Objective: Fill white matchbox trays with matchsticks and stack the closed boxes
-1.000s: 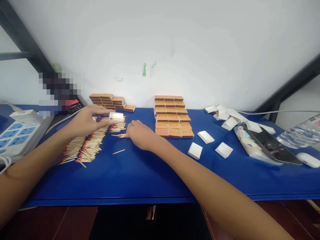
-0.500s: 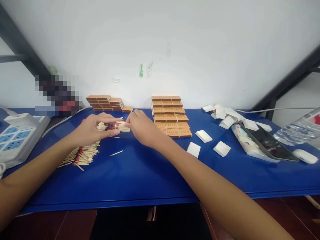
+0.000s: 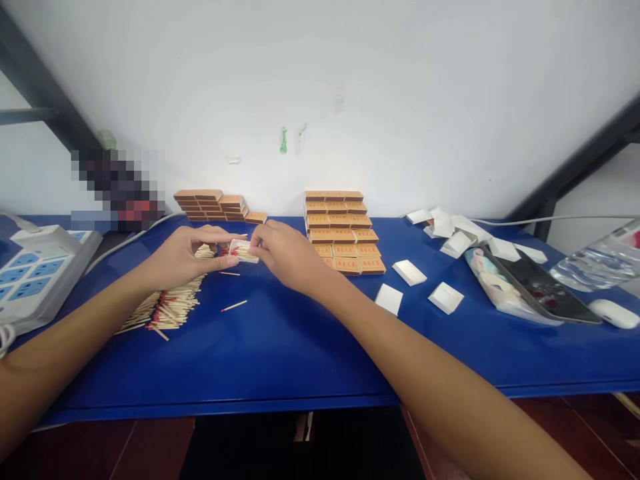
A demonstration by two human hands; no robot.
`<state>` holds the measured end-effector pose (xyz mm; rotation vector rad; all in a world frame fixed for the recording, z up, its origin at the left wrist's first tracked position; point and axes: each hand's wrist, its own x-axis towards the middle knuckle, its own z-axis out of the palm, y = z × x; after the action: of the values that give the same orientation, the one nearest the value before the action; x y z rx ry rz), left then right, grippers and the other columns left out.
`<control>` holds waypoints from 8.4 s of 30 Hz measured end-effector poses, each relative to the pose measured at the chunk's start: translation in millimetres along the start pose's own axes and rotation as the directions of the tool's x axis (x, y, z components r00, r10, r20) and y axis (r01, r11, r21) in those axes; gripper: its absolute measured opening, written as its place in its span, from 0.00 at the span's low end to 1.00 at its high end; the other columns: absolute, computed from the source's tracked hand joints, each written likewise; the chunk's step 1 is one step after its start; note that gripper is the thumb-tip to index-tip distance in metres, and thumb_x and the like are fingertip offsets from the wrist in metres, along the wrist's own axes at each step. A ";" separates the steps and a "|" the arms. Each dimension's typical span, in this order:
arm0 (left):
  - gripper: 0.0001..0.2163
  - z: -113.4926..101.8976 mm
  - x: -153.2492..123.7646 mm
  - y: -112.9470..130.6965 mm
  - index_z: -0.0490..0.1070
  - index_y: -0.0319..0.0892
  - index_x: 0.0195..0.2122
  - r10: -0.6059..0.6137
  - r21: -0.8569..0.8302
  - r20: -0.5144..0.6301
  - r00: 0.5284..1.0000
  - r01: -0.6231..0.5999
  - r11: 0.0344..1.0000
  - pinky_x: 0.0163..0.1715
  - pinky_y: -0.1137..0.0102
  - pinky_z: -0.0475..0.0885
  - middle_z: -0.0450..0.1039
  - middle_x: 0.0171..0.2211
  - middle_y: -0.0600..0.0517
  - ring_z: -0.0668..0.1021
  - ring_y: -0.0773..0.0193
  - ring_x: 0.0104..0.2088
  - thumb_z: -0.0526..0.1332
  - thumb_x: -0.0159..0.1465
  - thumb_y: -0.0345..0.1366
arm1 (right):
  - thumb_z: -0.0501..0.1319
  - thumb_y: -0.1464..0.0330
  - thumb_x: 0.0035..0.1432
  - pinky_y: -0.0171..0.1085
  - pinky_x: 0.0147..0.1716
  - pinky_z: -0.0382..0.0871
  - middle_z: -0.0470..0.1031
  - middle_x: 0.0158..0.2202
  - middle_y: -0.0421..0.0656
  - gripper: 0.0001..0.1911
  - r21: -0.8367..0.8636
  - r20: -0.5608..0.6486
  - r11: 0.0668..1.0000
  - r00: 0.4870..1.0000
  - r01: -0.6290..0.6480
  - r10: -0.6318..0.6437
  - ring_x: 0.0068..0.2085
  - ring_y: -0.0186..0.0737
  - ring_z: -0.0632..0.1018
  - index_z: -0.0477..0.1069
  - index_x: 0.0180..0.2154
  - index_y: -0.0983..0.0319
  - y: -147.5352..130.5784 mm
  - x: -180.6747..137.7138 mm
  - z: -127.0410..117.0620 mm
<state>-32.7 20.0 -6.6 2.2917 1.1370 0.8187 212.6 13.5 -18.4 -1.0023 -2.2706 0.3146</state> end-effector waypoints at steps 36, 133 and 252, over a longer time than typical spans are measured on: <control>0.24 -15.2 2.8 0.2 0.86 0.45 0.51 -0.141 0.026 -0.275 0.951 0.154 0.988 0.37 0.65 0.75 0.86 0.46 0.47 0.80 0.57 0.39 0.73 0.59 0.55 | 0.64 0.69 0.71 0.40 0.50 0.66 0.72 0.43 0.45 0.03 0.044 0.118 0.999 0.992 0.031 -0.036 0.45 0.41 0.74 0.75 0.42 0.63 -8.2 8.3 53.9; 0.27 0.0 0.0 4.4 0.85 0.45 0.53 -0.179 -0.319 0.024 0.984 0.177 0.931 0.31 0.65 0.76 0.83 0.33 0.48 0.80 0.57 0.32 0.79 0.53 0.47 | 0.61 0.67 0.68 0.40 0.39 0.68 0.72 0.36 0.40 0.04 0.300 -0.257 0.953 0.957 -0.051 0.132 0.35 0.37 0.72 0.74 0.41 0.59 -1.7 -1.9 16.5; 0.30 -19.6 2.1 -3.7 0.84 0.43 0.55 -0.348 -0.095 -0.152 0.925 0.337 0.937 0.21 0.70 0.58 0.79 0.29 0.52 0.65 0.70 0.21 0.75 0.55 0.55 | 0.59 0.68 0.74 0.44 0.49 0.65 0.78 0.43 0.51 0.09 -0.186 0.227 0.979 0.966 -0.085 0.127 0.44 0.47 0.74 0.77 0.41 0.65 -5.6 -2.3 39.0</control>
<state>-47.0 26.4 5.9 1.9179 1.5077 0.9039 185.8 9.2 -47.1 -1.2373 -2.4995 0.2983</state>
